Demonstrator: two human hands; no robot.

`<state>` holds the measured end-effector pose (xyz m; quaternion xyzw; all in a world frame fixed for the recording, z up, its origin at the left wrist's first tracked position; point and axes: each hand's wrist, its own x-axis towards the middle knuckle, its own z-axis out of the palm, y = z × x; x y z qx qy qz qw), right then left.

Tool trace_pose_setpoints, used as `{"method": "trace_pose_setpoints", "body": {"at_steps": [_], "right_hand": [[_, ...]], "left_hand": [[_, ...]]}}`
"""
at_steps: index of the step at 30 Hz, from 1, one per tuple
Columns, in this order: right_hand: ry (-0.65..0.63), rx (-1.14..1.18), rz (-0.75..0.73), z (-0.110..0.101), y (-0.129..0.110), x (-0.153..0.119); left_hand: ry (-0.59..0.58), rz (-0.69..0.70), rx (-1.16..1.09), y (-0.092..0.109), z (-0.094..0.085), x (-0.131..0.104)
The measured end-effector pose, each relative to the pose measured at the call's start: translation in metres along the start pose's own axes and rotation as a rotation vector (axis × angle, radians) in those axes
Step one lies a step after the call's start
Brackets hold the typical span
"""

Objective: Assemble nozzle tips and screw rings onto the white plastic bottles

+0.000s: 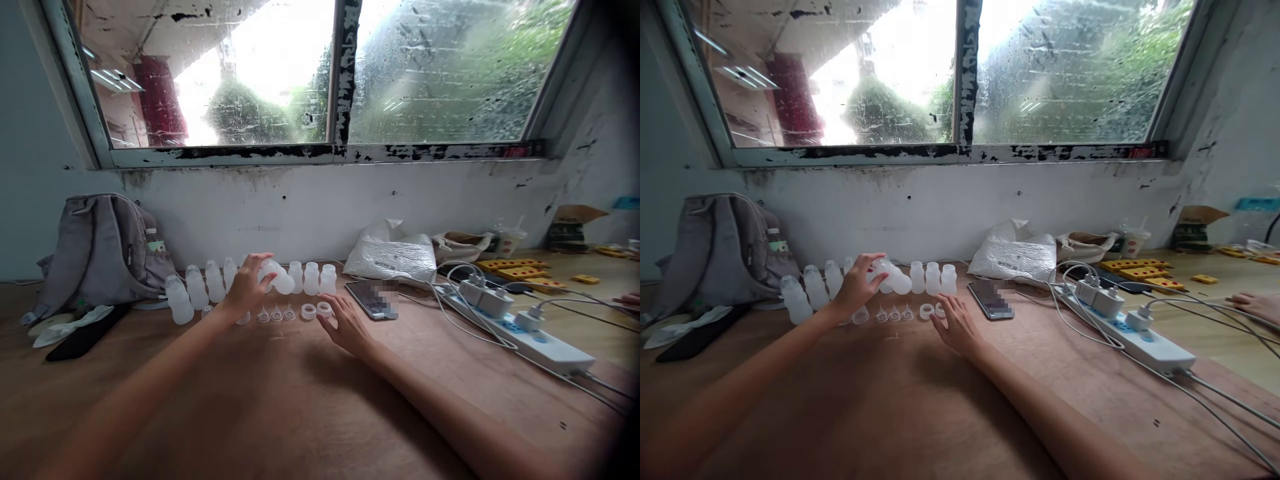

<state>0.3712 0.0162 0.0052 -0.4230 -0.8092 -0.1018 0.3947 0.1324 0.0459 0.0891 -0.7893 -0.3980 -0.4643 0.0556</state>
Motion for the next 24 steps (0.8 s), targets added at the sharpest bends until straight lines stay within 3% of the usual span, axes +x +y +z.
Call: {"method": "trace_pose_setpoints", "body": {"at_steps": [3,5,7,9,12,17,24], "right_hand": [[0.026,0.065,-0.069,-0.005,-0.027,-0.001],[-0.033,0.091,-0.122,-0.008,-0.044,-0.004],[-0.125,0.122,-0.145,-0.009,-0.059,-0.009],[-0.197,0.14,-0.153,-0.008,-0.067,-0.013],[-0.244,0.1,-0.195,-0.006,-0.069,-0.015],[-0.29,0.036,-0.32,-0.006,-0.061,-0.012],[-0.304,0.061,-0.31,-0.01,-0.063,-0.007]], "left_hand": [[-0.058,-0.204,-0.349,0.016,-0.02,-0.049],[-0.127,-0.314,-0.566,0.019,-0.024,-0.085],[-0.149,-0.396,-0.689,0.018,-0.024,-0.113],[-0.251,-0.433,-0.715,0.016,-0.024,-0.128],[-0.392,-0.412,-0.577,0.016,-0.028,-0.133],[-0.477,-0.188,-0.305,0.02,-0.037,-0.13],[-0.459,-0.229,-0.436,0.016,-0.03,-0.133]]}}
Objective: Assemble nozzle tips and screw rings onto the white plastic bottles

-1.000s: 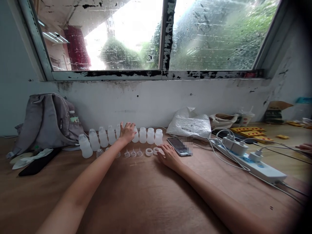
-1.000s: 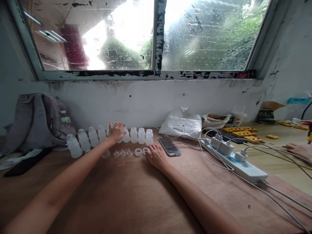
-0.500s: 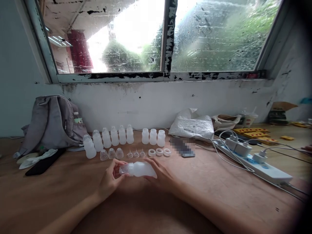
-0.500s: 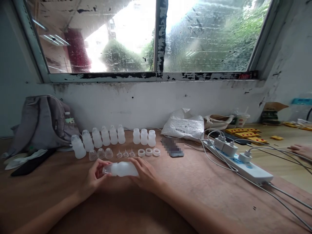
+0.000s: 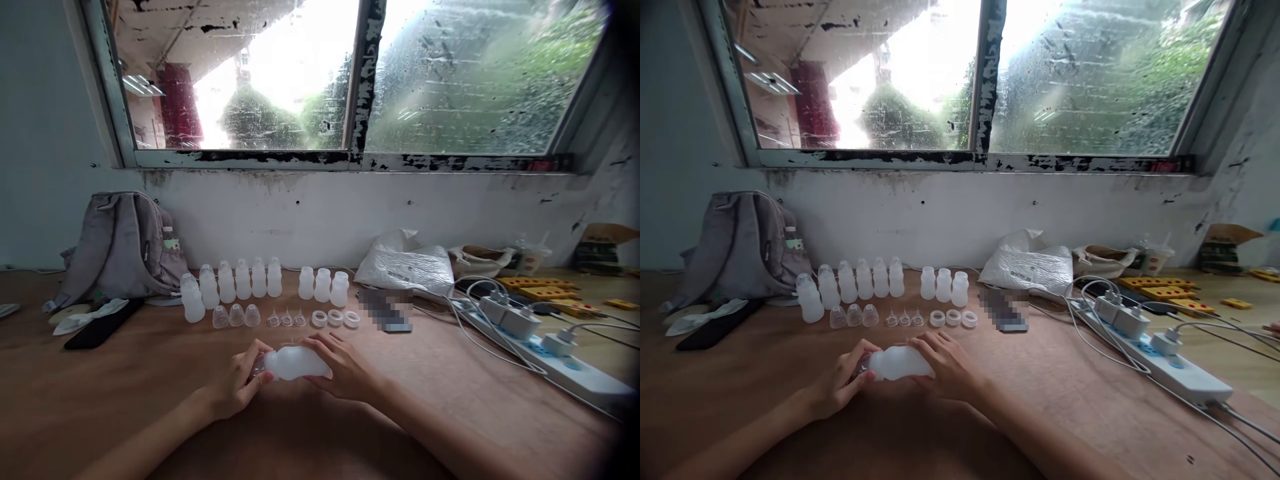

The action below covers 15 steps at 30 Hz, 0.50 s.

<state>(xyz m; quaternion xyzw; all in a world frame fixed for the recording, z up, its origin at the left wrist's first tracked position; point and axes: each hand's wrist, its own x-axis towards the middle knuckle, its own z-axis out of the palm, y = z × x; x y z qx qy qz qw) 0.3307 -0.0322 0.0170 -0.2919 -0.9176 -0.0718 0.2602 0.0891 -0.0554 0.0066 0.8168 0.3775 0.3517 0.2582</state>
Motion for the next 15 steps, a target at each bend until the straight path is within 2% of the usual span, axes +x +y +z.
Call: {"method": "trace_pose_setpoints", "body": {"at_steps": [2,6,8,10,12,15], "right_hand": [[0.003,0.007,-0.003,0.0,-0.002,0.0],[0.046,-0.056,-0.037,-0.002,0.009,-0.003],[0.114,-0.098,0.006,-0.005,0.024,-0.007],[0.189,-0.103,0.123,-0.008,0.043,-0.013],[0.254,-0.117,0.248,-0.009,0.06,-0.017],[0.272,-0.159,0.291,-0.008,0.072,-0.019]], "left_hand": [[-0.026,-0.058,-0.122,0.0,0.002,0.001],[-0.084,-0.308,-0.457,-0.004,-0.001,0.003],[-0.029,-0.406,-0.532,-0.012,-0.009,0.004],[0.123,-0.429,-0.464,-0.022,-0.023,0.005],[0.293,-0.36,-0.271,-0.032,-0.039,0.007],[0.456,-0.241,0.071,-0.043,-0.06,0.009]]}}
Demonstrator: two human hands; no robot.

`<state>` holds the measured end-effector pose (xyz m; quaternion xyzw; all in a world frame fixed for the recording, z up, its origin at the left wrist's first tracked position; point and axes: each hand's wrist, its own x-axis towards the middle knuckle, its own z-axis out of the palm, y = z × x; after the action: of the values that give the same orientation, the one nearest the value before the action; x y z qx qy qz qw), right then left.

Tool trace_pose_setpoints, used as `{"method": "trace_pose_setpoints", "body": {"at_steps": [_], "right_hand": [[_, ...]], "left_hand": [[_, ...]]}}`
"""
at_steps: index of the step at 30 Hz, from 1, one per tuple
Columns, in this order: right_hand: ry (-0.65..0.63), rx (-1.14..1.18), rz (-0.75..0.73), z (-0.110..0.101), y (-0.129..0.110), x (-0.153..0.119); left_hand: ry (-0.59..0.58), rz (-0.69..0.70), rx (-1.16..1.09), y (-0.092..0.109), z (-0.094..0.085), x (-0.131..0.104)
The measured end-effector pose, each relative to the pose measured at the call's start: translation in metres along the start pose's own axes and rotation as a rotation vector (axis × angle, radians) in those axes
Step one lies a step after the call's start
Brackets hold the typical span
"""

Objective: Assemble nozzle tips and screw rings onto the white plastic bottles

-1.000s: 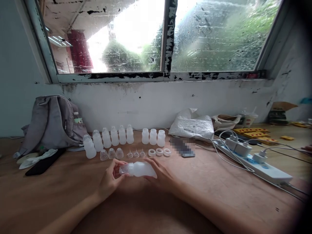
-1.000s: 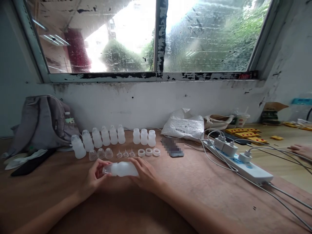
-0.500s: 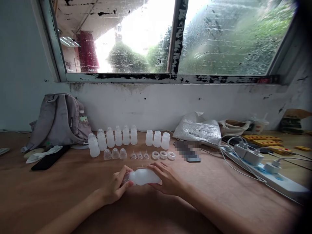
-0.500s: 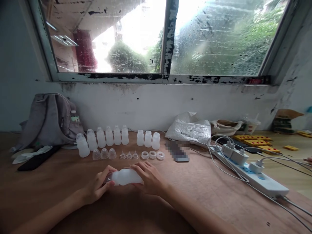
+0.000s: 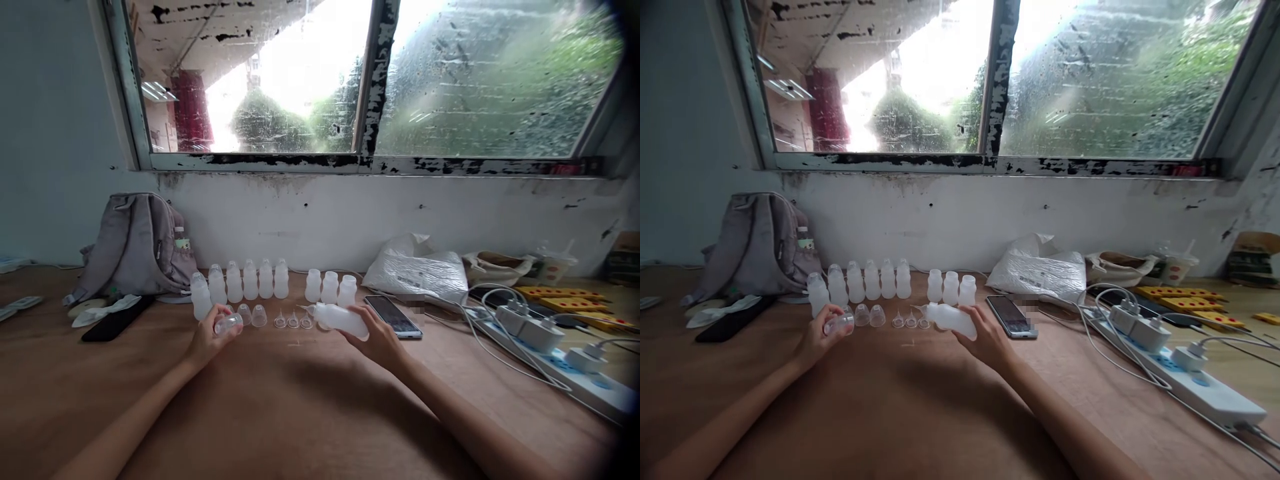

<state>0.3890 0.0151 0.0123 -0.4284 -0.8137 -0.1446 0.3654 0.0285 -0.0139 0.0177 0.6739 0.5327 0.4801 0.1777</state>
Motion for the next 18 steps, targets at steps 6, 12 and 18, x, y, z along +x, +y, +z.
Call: {"method": "trace_pose_setpoints", "body": {"at_steps": [6,12,18], "right_hand": [[-0.108,0.001,-0.11,0.0,-0.009,0.0],[-0.112,0.006,-0.114,0.002,-0.01,-0.001],[-0.139,0.016,-0.109,0.005,-0.008,-0.003]], "left_hand": [[-0.085,-0.035,0.523,-0.021,-0.012,0.01],[-0.208,-0.276,0.726,-0.036,-0.011,0.013],[-0.184,-0.31,0.755,-0.032,-0.01,0.012]]}}
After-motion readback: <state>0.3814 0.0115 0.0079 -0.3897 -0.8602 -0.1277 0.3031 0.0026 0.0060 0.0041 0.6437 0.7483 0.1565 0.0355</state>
